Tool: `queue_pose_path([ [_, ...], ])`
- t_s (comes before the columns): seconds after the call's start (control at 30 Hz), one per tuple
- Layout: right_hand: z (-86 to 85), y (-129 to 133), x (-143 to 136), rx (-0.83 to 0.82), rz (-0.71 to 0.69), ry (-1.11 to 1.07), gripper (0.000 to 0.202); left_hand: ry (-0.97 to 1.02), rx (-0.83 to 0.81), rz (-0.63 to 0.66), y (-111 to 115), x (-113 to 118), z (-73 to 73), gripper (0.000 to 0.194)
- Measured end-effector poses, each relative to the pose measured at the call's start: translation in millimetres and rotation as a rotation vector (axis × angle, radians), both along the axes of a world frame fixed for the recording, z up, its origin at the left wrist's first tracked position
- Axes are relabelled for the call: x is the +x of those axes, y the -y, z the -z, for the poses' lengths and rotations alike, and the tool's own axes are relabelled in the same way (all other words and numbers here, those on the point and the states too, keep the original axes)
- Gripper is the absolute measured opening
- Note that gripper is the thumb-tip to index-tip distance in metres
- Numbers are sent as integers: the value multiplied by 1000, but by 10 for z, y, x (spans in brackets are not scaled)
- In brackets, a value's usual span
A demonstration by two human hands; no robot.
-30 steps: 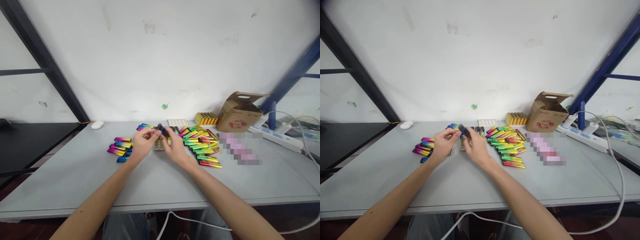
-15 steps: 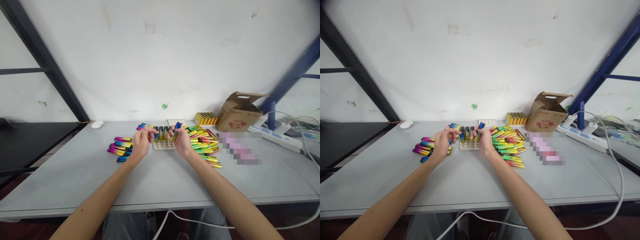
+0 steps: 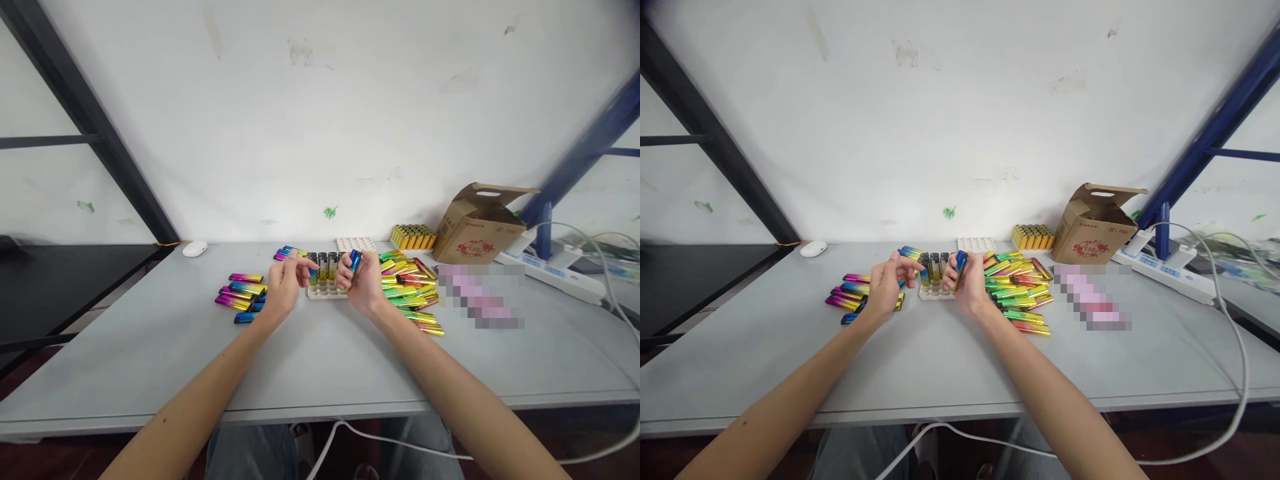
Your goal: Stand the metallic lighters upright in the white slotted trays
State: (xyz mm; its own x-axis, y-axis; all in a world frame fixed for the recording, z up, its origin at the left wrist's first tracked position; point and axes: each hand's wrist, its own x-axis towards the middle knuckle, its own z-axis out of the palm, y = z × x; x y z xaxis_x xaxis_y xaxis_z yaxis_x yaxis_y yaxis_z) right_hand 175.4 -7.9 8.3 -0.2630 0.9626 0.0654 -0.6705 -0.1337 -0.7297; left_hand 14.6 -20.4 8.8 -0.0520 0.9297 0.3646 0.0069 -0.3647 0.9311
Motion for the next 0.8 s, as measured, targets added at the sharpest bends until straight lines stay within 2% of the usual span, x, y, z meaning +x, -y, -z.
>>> queue_pose_path([
  [0.37,-45,59,-11,-4,5,-54,37,-42,-2,30,-11,0,51,63],
  [0.8,-98,82,-50,-25,12,19,24,-85,12,19,7,26,47,72],
])
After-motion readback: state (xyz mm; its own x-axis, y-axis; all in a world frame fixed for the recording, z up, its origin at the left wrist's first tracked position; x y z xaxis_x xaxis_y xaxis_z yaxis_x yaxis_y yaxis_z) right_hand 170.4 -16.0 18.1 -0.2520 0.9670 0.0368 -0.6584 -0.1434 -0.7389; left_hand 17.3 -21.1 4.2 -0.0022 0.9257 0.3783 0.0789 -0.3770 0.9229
